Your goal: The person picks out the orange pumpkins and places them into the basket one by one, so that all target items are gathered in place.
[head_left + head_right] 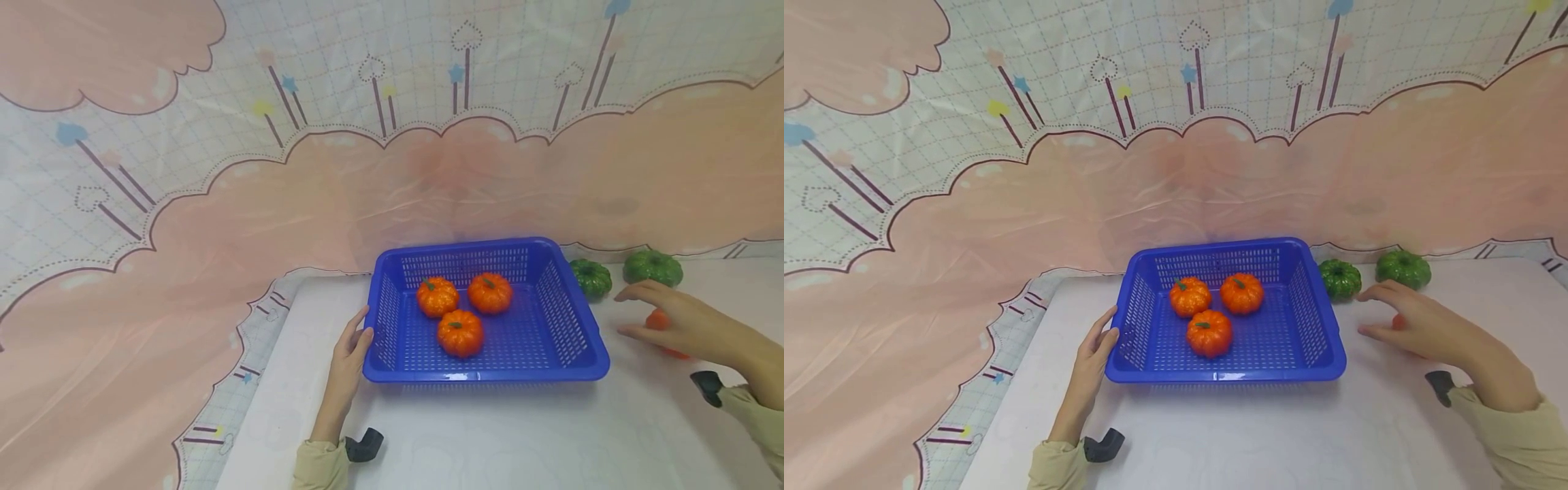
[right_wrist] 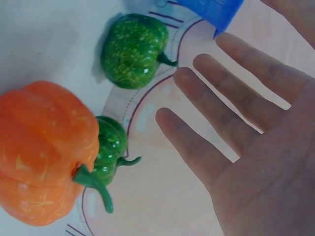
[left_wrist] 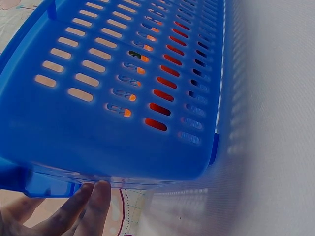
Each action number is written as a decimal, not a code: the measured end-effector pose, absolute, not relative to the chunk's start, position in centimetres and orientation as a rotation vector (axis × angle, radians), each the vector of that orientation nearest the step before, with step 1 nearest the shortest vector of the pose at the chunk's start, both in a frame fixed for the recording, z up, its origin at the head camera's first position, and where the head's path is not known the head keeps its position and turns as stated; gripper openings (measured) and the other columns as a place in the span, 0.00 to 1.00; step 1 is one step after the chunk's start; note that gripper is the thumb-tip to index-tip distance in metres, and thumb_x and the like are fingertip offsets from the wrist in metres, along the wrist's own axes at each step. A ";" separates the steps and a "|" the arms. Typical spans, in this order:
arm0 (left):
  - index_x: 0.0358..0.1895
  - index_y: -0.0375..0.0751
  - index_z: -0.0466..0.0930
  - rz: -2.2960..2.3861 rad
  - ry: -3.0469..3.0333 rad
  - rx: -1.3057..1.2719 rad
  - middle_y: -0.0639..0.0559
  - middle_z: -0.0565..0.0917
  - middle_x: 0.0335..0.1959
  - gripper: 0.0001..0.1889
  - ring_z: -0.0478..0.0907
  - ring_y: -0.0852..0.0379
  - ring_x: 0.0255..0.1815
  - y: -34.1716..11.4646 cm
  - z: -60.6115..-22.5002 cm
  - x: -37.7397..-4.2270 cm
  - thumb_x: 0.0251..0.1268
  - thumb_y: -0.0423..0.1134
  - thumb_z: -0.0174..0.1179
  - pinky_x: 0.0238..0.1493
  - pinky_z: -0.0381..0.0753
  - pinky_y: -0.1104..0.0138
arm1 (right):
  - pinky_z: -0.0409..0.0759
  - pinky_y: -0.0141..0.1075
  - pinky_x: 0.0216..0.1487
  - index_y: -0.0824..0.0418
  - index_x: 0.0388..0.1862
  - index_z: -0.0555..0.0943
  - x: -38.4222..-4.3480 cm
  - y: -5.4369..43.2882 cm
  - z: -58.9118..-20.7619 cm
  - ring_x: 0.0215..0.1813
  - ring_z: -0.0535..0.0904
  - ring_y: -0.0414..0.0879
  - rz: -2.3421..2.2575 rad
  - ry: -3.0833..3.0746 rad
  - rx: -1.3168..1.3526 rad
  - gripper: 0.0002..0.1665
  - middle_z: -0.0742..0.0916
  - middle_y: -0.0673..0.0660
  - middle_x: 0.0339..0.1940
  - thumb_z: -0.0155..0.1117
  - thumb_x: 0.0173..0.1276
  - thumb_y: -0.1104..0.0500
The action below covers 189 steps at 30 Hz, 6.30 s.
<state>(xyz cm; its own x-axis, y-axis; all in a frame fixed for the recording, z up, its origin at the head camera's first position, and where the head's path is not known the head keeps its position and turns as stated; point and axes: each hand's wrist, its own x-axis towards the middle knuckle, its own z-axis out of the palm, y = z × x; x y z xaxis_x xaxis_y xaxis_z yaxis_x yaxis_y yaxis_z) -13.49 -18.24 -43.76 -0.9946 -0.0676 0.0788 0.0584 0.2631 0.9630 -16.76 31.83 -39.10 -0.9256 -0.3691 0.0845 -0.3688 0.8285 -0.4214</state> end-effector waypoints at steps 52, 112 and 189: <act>0.76 0.49 0.61 -1.854 -2.399 -0.015 0.34 0.77 0.62 0.26 0.75 0.40 0.63 -18.3 -43.7 -13.5 0.79 0.47 0.48 0.66 0.71 0.44 | 0.80 0.63 0.46 0.80 0.51 0.74 -17.7 38.0 -42.0 0.46 0.74 0.73 -0.628 2.874 -0.403 0.27 0.77 0.78 0.47 0.73 0.52 0.73; 0.77 0.50 0.60 -1.867 -2.416 0.005 0.35 0.77 0.63 0.27 0.75 0.41 0.63 -18.3 -43.4 -13.3 0.79 0.49 0.48 0.66 0.71 0.45 | 0.74 0.70 0.52 0.68 0.57 0.80 -17.3 33.8 -39.5 0.57 0.71 0.71 -0.686 2.964 -0.577 0.31 0.78 0.73 0.58 0.78 0.55 0.60; 0.76 0.51 0.61 -1.877 -2.398 -0.010 0.35 0.77 0.62 0.27 0.75 0.40 0.63 -18.3 -44.1 -13.5 0.79 0.49 0.48 0.67 0.70 0.44 | 0.80 0.57 0.50 0.57 0.54 0.83 -16.9 28.9 -35.0 0.57 0.75 0.54 -0.616 3.178 -1.025 0.31 0.83 0.57 0.56 0.82 0.49 0.59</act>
